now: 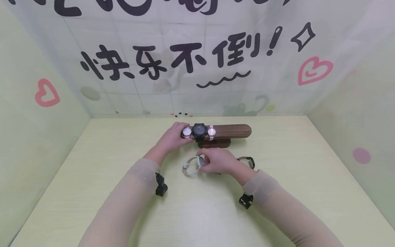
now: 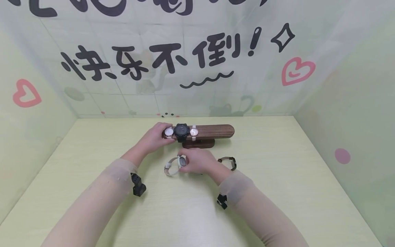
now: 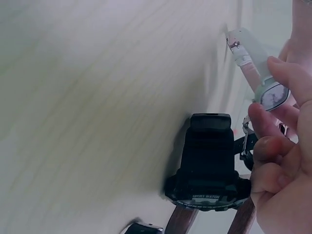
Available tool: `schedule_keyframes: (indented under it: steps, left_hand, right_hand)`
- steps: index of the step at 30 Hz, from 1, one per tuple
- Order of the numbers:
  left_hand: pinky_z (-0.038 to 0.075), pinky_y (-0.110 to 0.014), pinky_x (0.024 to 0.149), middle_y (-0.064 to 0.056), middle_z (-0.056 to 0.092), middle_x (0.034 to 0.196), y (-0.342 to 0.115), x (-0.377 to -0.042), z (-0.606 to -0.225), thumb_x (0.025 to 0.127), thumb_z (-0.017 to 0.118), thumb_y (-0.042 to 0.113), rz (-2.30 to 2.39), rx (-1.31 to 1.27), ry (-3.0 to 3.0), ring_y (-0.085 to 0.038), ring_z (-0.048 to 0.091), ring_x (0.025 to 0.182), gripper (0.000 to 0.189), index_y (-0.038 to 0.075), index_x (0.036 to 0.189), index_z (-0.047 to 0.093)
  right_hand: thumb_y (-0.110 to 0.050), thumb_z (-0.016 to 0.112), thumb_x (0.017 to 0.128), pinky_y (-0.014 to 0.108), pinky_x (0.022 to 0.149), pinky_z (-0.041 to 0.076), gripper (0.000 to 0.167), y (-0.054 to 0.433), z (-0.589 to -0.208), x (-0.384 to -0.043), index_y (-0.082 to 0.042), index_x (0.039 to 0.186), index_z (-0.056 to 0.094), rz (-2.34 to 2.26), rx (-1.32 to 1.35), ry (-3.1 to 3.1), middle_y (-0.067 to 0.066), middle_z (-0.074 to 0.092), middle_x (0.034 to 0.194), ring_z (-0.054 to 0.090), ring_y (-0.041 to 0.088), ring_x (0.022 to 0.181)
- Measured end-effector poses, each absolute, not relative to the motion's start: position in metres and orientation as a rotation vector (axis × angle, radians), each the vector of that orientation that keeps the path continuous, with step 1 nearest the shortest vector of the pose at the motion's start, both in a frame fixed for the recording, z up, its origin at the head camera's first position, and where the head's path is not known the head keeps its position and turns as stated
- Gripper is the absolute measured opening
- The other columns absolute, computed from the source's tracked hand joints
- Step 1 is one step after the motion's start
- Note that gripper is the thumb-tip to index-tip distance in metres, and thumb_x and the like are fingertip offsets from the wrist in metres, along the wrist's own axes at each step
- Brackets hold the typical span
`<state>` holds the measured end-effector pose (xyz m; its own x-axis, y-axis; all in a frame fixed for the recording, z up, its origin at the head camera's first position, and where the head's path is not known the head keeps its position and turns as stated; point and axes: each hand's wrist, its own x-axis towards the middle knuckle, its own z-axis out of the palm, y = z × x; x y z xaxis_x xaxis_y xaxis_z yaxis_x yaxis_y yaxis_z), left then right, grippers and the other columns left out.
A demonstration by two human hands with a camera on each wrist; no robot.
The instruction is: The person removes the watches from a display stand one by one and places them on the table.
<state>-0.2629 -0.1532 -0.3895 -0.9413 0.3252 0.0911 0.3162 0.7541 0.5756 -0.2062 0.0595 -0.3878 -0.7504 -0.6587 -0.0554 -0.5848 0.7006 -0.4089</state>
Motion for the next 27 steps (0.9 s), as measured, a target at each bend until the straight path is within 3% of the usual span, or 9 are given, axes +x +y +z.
schedule_keyframes:
  steps: [10,17,27]
  left_hand:
    - [0.038,-0.044,0.101,-0.018,0.049,0.127,-0.154,-0.263,-0.389,0.08,0.075,0.025,0.951,0.542,2.935,-0.03,0.048,0.115,0.066,0.002,0.134,0.046]
    - [0.038,-0.044,0.102,-0.018,0.049,0.127,-0.153,-0.263,-0.388,0.08,0.075,0.025,0.946,0.541,2.934,-0.031,0.048,0.115,0.066,0.002,0.134,0.046]
    - [0.038,-0.043,0.102,-0.019,0.047,0.129,-0.153,-0.261,-0.387,0.081,0.074,0.027,0.929,0.537,2.925,-0.031,0.048,0.116,0.067,0.001,0.135,0.045]
  right_hand:
    - [-0.038,0.076,0.073,0.025,0.062,0.045,0.046,0.053,-0.387,-0.204,-0.021,0.113,0.062,-0.41,-0.995,2.727,-0.009,0.061,0.081,0.053,0.006,0.069]
    - [-0.038,0.076,0.072,0.025,0.061,0.045,0.047,0.05,-0.387,-0.205,-0.021,0.113,0.063,-0.314,-0.973,2.748,-0.012,0.057,0.076,0.052,0.006,0.069]
    - [-0.039,0.074,0.072,0.027,0.064,0.045,0.038,0.047,-0.392,-0.201,-0.024,0.105,0.064,-0.201,-0.963,2.783,-0.012,0.059,0.083,0.053,0.006,0.072]
